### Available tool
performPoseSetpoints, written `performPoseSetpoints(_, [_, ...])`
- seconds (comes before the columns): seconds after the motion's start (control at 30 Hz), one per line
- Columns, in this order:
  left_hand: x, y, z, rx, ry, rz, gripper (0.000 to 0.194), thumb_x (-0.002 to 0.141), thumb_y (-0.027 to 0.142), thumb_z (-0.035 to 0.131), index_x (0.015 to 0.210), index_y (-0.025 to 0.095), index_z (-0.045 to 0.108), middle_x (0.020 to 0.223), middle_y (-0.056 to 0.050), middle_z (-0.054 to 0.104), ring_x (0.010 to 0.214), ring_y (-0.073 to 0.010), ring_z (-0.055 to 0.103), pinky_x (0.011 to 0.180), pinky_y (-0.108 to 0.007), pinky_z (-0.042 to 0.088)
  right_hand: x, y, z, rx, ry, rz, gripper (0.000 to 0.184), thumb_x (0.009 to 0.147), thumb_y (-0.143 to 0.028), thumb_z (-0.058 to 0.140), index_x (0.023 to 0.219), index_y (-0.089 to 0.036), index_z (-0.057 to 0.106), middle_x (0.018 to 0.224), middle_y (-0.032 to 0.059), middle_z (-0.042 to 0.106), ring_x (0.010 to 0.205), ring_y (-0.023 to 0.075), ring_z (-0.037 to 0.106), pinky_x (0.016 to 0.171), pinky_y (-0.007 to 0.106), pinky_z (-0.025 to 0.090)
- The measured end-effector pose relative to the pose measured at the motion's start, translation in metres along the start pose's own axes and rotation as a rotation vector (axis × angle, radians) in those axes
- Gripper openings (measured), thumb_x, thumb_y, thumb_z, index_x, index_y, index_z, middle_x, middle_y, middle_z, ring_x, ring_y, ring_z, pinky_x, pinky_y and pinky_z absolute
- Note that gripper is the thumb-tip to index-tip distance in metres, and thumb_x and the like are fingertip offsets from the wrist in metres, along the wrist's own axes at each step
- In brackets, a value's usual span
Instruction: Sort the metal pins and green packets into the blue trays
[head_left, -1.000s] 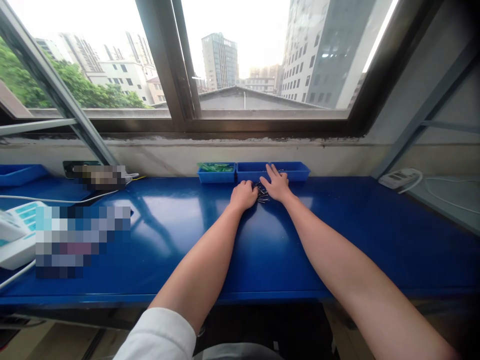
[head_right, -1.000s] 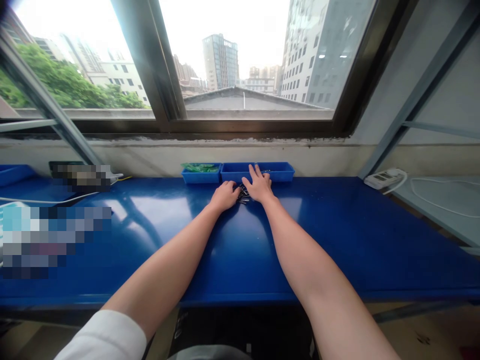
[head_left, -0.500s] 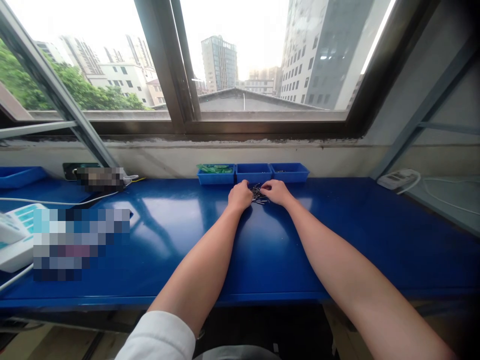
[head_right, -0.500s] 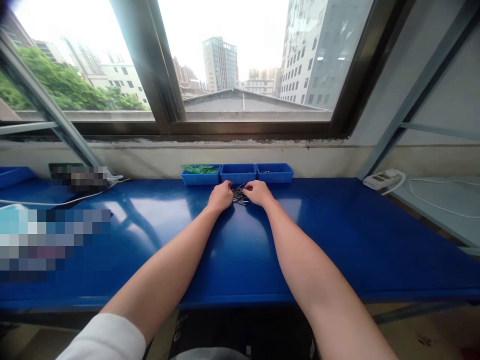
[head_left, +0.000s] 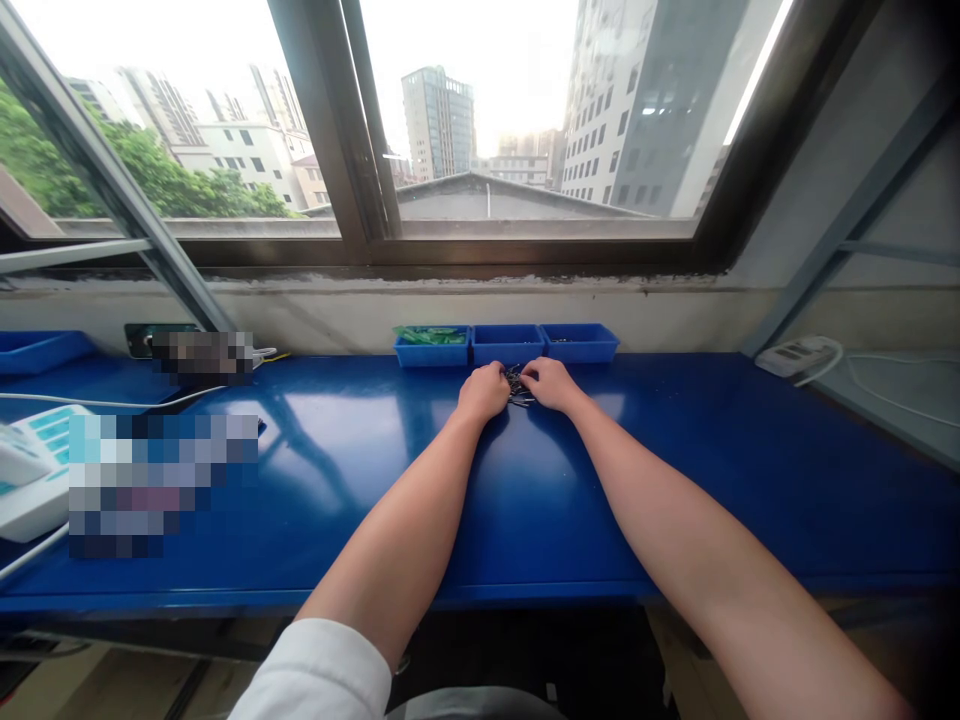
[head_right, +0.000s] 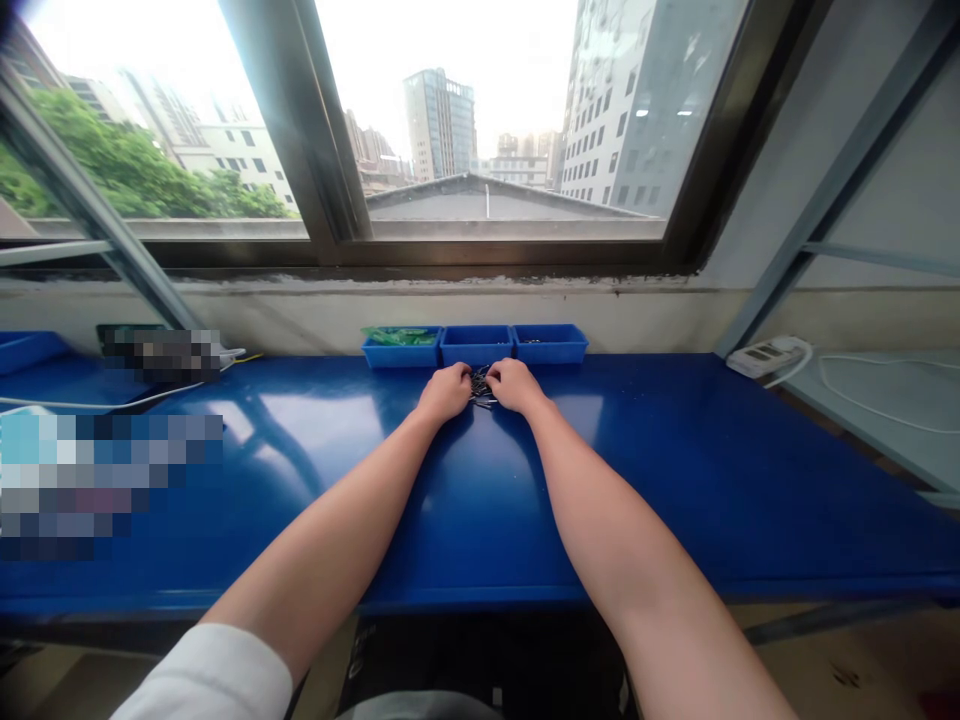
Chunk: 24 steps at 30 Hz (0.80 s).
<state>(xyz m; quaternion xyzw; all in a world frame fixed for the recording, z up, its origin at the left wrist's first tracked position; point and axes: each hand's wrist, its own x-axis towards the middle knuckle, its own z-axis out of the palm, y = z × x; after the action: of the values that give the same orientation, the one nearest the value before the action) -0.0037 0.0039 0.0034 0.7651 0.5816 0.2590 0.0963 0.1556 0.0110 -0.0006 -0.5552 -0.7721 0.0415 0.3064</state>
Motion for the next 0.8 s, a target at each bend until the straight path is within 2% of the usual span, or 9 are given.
performPoseSetpoints(0.17, [-0.0011, 0.0026, -0.0003, -0.037, 0.105, 0.132, 0.036, 0.089, 0.023, 0.037, 0.12, 0.018, 0.056, 0.12, -0.009, 0.06, 0.109, -0.0206, 0.056, 0.095, -0.029, 0.041, -0.0007, -0.0038, -0.002, 0.068, 0.055, 0.007, 0.023, 0.086, -0.025, 0.046, 0.082, -0.018, 0.067, 0.084, 0.0059, 0.068, 0.079, 0.0175, 0.06, 0.072, 0.027, 0.042])
performPoseSetpoints(0.3, [-0.0032, 0.0064, -0.0021, -0.036, 0.097, 0.238, 0.032, 0.091, 0.024, 0.036, 0.11, 0.022, 0.063, 0.107, -0.006, 0.066, 0.098, -0.0185, 0.059, 0.088, -0.027, 0.044, -0.002, -0.0081, -0.0049, 0.122, 0.077, 0.027, 0.028, 0.089, -0.029, 0.042, 0.078, -0.019, 0.065, 0.079, 0.0053, 0.069, 0.074, 0.017, 0.06, 0.068, 0.026, 0.041])
performPoseSetpoints(0.43, [-0.0046, 0.0084, -0.0052, -0.01, 0.08, 0.226, 0.03, 0.092, 0.026, 0.037, 0.103, 0.023, 0.065, 0.101, -0.005, 0.067, 0.093, -0.0186, 0.06, 0.082, -0.027, 0.045, -0.0012, -0.0098, -0.0054, 0.255, 0.161, 0.03, 0.023, 0.084, -0.031, 0.047, 0.077, -0.018, 0.065, 0.077, 0.0047, 0.069, 0.073, 0.0167, 0.061, 0.069, 0.027, 0.044])
performPoseSetpoints(0.63, [-0.0052, 0.0085, -0.0076, -0.006, 0.087, 0.198, 0.029, 0.092, 0.027, 0.037, 0.102, 0.023, 0.064, 0.1, -0.005, 0.068, 0.093, -0.0193, 0.061, 0.08, -0.027, 0.045, 0.0006, -0.0072, -0.0059, 0.599, 0.18, 0.08, 0.019, 0.07, -0.033, 0.062, 0.077, -0.016, 0.065, 0.073, 0.0038, 0.068, 0.069, 0.0169, 0.062, 0.068, 0.029, 0.049])
performPoseSetpoints(0.8, [-0.0051, 0.0087, -0.0064, -0.024, 0.132, 0.19, 0.028, 0.091, 0.03, 0.041, 0.11, 0.021, 0.06, 0.106, -0.007, 0.066, 0.098, -0.0196, 0.059, 0.084, -0.028, 0.044, 0.0027, -0.0055, -0.008, 0.694, 0.234, 0.126, 0.02, 0.067, -0.034, 0.062, 0.076, -0.016, 0.065, 0.073, 0.0044, 0.068, 0.07, 0.0179, 0.062, 0.068, 0.03, 0.049])
